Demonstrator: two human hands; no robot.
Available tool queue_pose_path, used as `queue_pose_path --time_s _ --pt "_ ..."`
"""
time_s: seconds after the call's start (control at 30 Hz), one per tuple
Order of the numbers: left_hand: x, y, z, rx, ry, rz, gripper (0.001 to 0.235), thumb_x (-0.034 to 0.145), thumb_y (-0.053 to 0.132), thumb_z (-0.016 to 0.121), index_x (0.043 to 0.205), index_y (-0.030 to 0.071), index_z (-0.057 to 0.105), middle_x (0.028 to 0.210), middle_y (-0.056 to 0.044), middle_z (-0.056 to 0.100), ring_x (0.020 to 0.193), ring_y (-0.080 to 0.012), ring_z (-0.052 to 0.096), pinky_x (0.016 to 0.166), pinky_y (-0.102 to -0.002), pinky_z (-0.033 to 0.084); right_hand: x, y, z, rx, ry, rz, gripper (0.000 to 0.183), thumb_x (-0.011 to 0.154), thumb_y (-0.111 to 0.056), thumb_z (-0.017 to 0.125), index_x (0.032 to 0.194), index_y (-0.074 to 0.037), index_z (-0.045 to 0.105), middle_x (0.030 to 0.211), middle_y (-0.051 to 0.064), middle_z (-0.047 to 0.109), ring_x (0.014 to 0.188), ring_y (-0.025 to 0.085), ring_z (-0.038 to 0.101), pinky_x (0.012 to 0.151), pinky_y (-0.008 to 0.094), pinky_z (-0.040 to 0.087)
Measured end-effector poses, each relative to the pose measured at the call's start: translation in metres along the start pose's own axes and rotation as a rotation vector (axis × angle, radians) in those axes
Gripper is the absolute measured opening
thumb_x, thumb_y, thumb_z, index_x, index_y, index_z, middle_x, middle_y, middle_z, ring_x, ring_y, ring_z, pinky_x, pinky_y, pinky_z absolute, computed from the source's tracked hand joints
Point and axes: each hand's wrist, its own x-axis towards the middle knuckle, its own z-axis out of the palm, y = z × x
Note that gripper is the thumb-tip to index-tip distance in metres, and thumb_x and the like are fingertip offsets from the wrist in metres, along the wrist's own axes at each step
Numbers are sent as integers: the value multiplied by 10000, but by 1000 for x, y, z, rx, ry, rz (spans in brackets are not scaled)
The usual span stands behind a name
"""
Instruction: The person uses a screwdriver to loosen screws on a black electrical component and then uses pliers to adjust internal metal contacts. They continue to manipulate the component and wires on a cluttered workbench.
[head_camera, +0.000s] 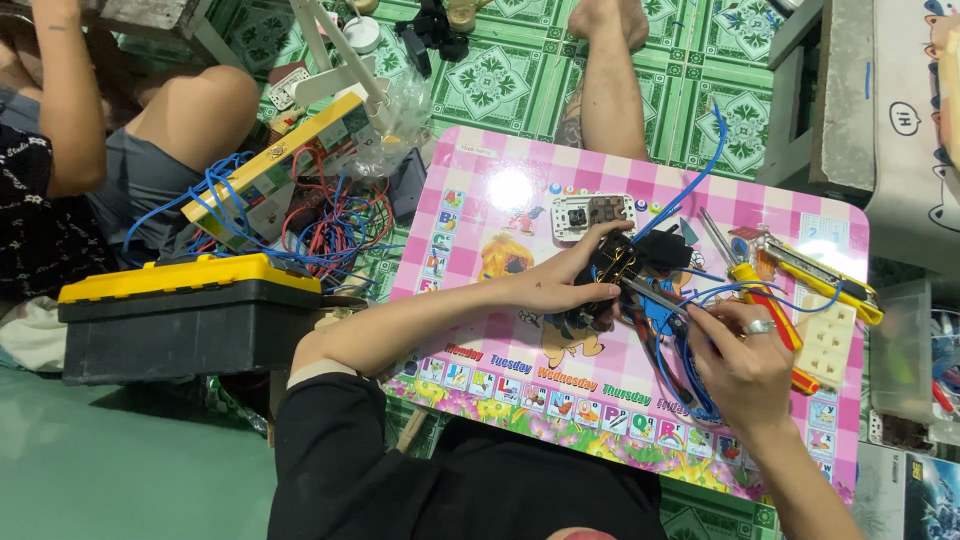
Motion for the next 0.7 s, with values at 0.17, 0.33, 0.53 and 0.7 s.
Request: queue_pose_path --time_s 0.17,0.33,0.53,0.7 --pt "3 -13 1 59 18 101 765 1025 297 595 1597 142 111 1587 -211 359 1416 -328 477 1193 -444 378 3 -2 0 55 -67 -30 277 892 65 721 1166 104 748 898 177 730 824 292 651 806 408 580" --pt "0 5 1 35 16 55 737 1026 247 591 1589 164 122 1223 -169 693 1154 -264 682 1080 -405 488 -2 6 5 49 -85 -8 264 895 63 742 1148 -2 782 894 121 730 744 225 635 605 347 477" --pt "-1 7 -2 76 32 68 730 1040 298 577 1595 171 119 1255 -166 684 1204 -275 659 1115 -431 463 -7 3 6 -15 -17 -35 190 963 -72 796 1152 -60 811 925 63 761 528 130 538 463 301 379" --pt "0 2 -3 83 6 86 740 1053 267 565 1602 167 80 1154 -139 711 1114 -262 674 1041 -407 502 -11 3 5 -19 12 -58 228 965 -2 782 1181 -73 804 889 68 759 478 121 491 448 296 344"
